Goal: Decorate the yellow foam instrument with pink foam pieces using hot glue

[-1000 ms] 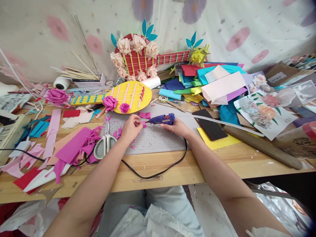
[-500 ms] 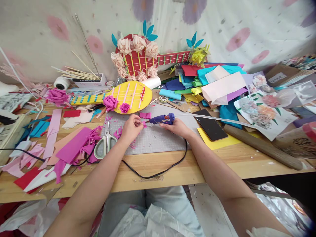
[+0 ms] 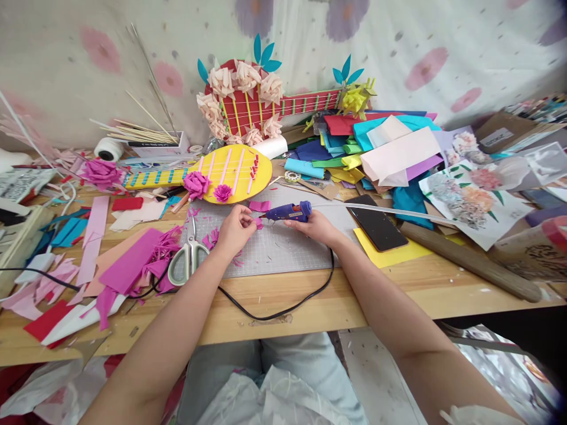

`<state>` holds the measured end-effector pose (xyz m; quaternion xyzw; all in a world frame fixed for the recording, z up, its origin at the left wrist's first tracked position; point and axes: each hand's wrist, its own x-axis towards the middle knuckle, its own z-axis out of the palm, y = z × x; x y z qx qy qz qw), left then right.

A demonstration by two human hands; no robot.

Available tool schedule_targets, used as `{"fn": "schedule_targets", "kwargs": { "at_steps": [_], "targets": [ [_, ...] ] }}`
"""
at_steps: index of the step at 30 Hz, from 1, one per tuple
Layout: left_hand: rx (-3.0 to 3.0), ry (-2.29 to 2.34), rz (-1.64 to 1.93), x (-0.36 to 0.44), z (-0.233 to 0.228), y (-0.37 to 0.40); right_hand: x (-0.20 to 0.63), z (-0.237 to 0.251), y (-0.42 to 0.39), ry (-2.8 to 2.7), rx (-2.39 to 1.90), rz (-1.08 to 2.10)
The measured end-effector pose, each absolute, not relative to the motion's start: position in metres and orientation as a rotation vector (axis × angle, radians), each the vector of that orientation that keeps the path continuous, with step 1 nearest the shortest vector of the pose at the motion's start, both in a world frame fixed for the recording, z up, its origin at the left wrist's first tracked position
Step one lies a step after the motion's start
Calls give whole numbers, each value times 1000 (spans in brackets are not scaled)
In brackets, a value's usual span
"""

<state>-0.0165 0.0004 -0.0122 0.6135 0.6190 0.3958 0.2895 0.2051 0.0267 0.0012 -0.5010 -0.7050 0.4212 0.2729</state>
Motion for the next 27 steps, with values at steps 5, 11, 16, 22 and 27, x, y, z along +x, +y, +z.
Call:
{"fn": "schedule_targets", "kwargs": {
  "at_steps": [5, 11, 16, 22, 27],
  "targets": [
    [1635, 1644, 1064, -17, -12, -1, 205, 0, 27, -1915, -1338, 1125],
    [1616, 1643, 1087, -17, -12, -1, 207, -1, 27, -1937, -1329, 1122],
    [1594, 1630, 1113, -17, -14, -1, 208, -3, 28, -1950, -1360, 1142],
    [1587, 1570, 1159, -20, -18, 1, 214, 4, 25, -1966, -1386, 1160],
    [1532, 1530, 1209, -22, -22, 3, 227, 13, 30, -1796, -1495, 1031]
  ]
}}
